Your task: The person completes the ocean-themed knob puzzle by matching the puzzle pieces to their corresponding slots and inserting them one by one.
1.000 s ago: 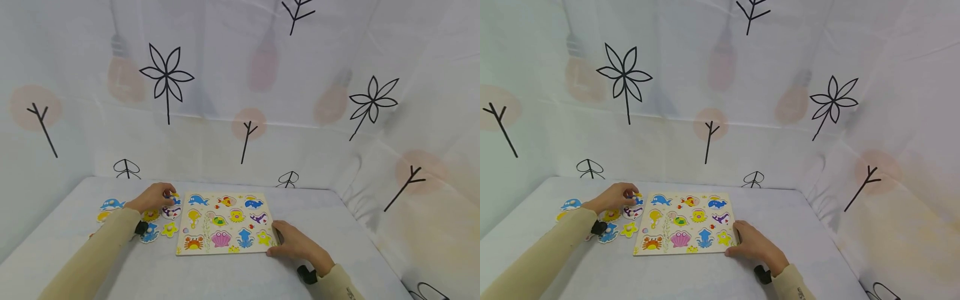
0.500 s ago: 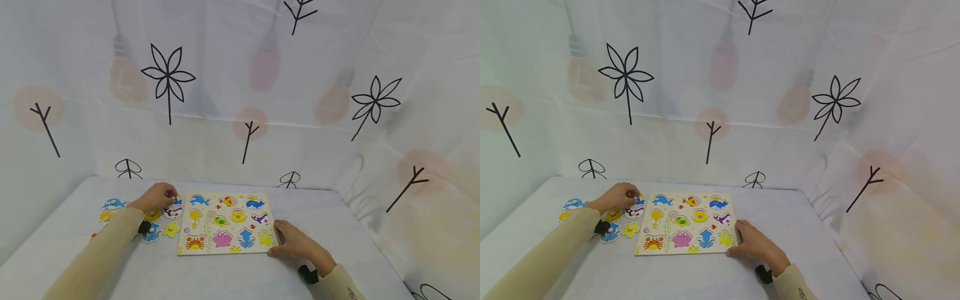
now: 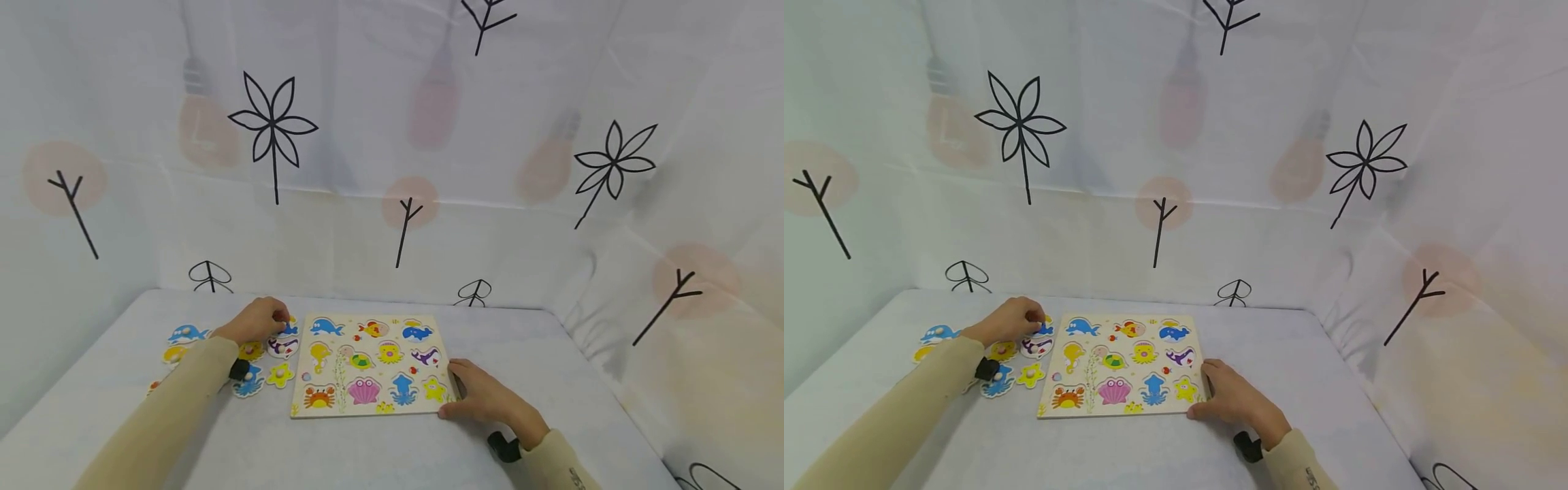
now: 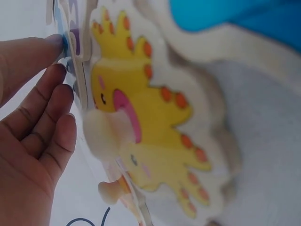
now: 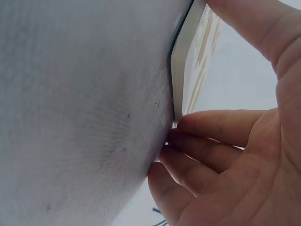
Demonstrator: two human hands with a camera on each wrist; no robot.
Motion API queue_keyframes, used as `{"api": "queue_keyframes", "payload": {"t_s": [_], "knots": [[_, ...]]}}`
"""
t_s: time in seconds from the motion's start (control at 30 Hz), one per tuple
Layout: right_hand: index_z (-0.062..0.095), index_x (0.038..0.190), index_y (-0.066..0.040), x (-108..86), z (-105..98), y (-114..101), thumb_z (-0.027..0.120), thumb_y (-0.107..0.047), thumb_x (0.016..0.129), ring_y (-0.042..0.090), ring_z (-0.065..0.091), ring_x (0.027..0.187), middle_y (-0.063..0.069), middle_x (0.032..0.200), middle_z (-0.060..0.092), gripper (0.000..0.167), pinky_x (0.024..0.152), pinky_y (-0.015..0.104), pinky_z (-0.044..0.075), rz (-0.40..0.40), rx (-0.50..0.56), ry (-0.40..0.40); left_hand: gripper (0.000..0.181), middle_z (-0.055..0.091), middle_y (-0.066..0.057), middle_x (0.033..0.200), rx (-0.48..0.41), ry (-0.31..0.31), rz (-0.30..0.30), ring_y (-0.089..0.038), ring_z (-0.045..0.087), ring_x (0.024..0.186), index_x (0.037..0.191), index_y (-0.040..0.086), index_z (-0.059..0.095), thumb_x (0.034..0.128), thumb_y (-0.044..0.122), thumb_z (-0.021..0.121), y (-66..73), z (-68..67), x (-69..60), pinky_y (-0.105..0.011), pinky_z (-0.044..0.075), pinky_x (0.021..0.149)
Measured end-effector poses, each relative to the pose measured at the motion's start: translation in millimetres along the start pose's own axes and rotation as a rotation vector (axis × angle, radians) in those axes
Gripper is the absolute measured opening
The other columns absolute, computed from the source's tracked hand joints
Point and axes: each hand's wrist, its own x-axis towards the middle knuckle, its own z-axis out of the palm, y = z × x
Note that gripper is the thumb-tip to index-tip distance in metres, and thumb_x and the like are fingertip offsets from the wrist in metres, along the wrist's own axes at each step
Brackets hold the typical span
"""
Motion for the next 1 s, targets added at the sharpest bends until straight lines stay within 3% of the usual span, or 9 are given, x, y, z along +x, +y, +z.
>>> {"api": "queue_keyframes", "payload": {"t_s": [0.27,0.47,0.83,1.0], "knots": [[0.045,0.14,-0.007,0.5,0,-1,0.083,-0.052,0.064,0.035,0.033,0.135,0.012,0.147,0.037,0.097,0.107,0.055,0.027,0.0,0.009,-0.003,0.012,0.059,-0.006,0.095,-0.001,0.008,0.008,-0.022,0.053,0.084,0.101,0.009,0.067,0.0901,0.014,0.065,-0.5,-2.4,-0.7,-0.04,0.047,0.082],[0.046,0.14,-0.007,-0.3,0,0,0.083,-0.052,0.064,0.036,0.034,0.135,0.013,0.147,0.038,0.096,0.107,0.055,0.027,0.004,-0.008,-0.002,0.012,0.06,-0.004,0.093,-0.035,0.014,0.014,-0.021,0.053,0.084,0.1,0.009,0.067,0.0891,0.013,0.066,9.3,-2.4,-1.4,-0.037,0.048,0.08],[0.045,0.14,-0.005,1.2,1,1,0.084,-0.052,0.063,0.037,0.033,0.135,0.014,0.147,0.038,0.098,0.107,0.055,0.027,0.015,-0.013,-0.007,0.006,0.06,0.0,0.084,-0.058,0.074,0.18,-0.017,0.052,0.076,0.092,0.01,0.067,0.0868,0.012,0.068,41.4,12.6,4.0,-0.033,0.048,0.073],[0.045,0.14,-0.005,1.9,1,0,0.083,-0.052,0.063,0.037,0.032,0.135,0.014,0.147,0.037,0.098,0.107,0.055,0.026,0.01,-0.015,-0.006,0.005,0.059,0.002,0.082,-0.058,0.056,0.226,-0.015,0.051,0.075,0.091,0.009,0.067,0.0877,0.012,0.067,60.1,19.5,5.3,-0.032,0.047,0.073]]}}
